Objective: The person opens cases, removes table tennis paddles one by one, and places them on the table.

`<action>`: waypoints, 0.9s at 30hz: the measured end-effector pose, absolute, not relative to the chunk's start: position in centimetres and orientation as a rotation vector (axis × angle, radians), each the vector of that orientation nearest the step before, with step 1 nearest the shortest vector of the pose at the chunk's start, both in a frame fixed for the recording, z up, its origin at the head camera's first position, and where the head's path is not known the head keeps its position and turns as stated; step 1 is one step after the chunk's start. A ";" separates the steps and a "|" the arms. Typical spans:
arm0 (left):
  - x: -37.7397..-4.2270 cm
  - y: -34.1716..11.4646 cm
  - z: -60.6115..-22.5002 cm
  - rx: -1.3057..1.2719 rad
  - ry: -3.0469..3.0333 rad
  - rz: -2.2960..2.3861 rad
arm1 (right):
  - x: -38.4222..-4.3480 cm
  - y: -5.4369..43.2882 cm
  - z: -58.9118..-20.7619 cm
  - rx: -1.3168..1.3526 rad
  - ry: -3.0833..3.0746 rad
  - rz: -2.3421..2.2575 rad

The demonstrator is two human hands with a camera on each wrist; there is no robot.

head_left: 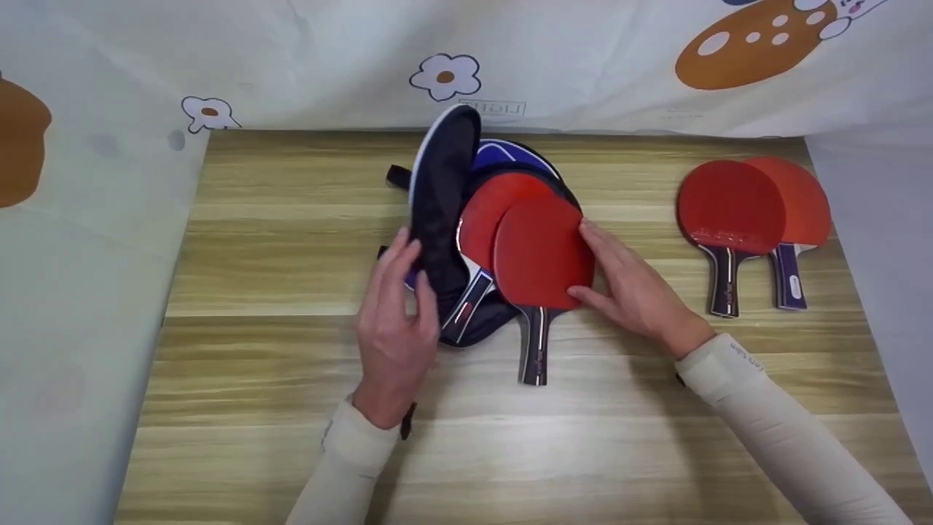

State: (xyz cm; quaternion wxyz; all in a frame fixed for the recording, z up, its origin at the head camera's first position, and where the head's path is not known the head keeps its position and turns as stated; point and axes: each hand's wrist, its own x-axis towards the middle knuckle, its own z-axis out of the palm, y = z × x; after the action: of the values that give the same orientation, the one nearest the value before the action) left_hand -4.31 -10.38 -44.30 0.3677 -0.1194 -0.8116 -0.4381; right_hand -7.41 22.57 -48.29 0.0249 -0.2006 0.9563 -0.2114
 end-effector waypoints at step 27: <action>-7.0 -19.1 -46.8 -0.516 -2.946 -0.406 | -7.3 22.6 -48.2 -0.581 2.941 -0.670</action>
State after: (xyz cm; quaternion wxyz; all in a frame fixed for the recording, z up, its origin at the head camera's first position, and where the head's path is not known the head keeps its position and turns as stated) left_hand -6.99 -19.11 -46.79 0.0618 -0.1706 -0.9742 -0.1344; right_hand -7.30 22.62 -48.21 0.0347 -0.1890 0.9568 -0.2180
